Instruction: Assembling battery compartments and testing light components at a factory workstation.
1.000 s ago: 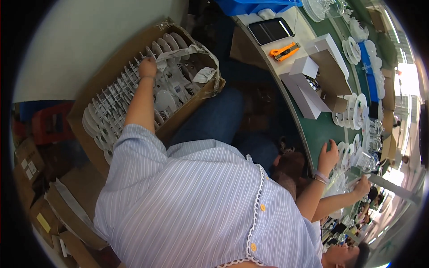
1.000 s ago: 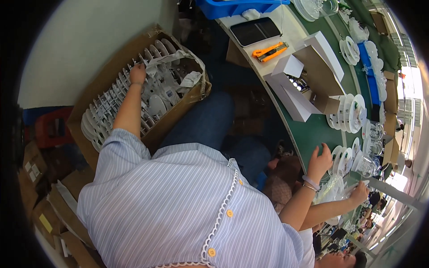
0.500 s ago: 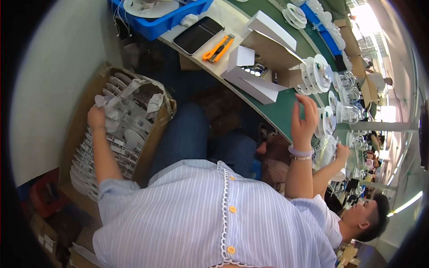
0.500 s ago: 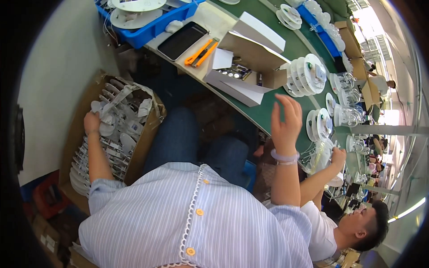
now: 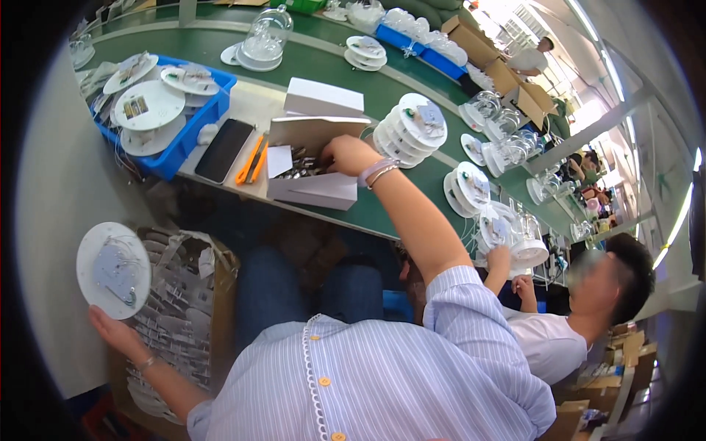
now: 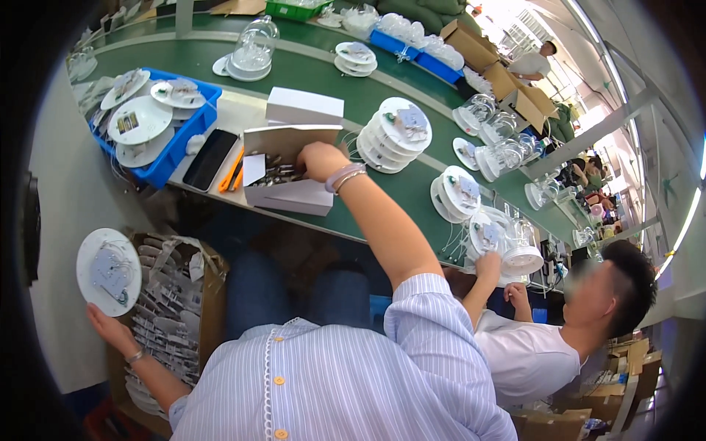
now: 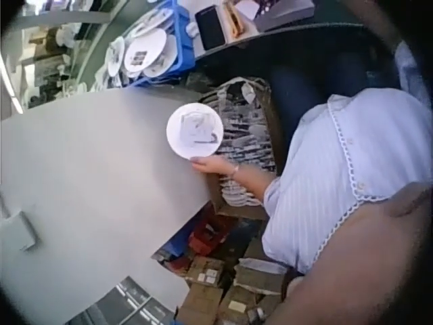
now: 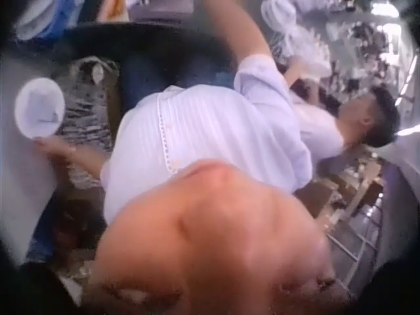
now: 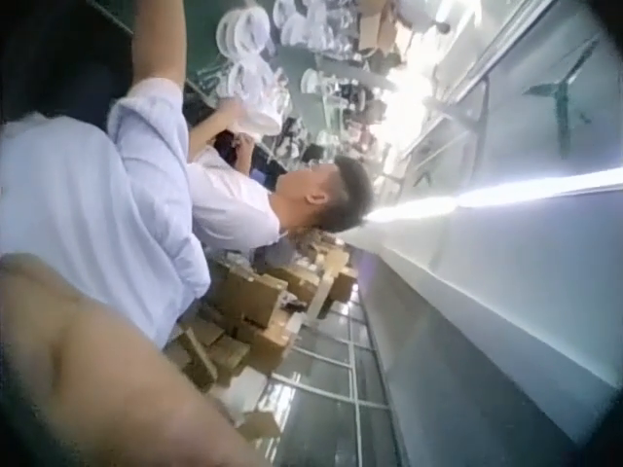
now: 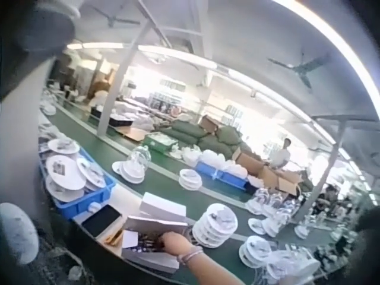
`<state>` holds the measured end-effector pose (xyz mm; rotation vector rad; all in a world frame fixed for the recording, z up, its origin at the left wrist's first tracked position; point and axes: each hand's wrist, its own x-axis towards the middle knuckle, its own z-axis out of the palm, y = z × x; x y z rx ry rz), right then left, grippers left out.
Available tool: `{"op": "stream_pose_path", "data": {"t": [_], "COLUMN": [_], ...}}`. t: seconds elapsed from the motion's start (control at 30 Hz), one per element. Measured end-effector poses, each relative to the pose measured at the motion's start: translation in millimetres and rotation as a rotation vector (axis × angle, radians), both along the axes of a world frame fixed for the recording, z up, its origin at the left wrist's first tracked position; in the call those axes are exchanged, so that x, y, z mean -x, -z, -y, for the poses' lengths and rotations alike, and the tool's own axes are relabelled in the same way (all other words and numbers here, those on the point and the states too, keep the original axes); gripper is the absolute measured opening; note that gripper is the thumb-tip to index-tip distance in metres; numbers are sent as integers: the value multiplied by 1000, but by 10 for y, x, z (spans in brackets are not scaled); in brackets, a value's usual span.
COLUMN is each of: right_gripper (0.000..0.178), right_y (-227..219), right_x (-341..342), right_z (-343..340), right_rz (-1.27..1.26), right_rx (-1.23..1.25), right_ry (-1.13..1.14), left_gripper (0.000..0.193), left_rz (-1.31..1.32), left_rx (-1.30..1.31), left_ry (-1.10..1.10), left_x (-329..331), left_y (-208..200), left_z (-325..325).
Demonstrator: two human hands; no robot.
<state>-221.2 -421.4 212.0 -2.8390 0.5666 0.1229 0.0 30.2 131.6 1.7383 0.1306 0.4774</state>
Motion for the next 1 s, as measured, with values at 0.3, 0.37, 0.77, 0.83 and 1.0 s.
{"op": "stream_pose_path", "data": {"t": [0.3,0.37,0.77,0.83,1.0], "right_gripper": [22,24,22,22,26], "right_y": [-127,-176,-364,-336,-284], "right_x": [410,530,1194,1196,1200], "right_z": [-384,-527,-1021,-1053,-1101], "right_rz": [605,708,1158,1129,1128], "right_rx": [-39,-242,-927,-910,-1173], "right_ry": [32,93,312,312,320], "left_gripper": [45,48,33,33,33], "left_rz": [-749,-864,-814,-793,-759], "left_rx": [860,915,872,863,903], "left_ry": [1207,1368,1485,1483,1494], "left_x": [1166,1357,1879,1905,1911], "left_y": [-223,-345,-573,-557,-586], "left_z": [1128,1291,2028,2039,2031]}}
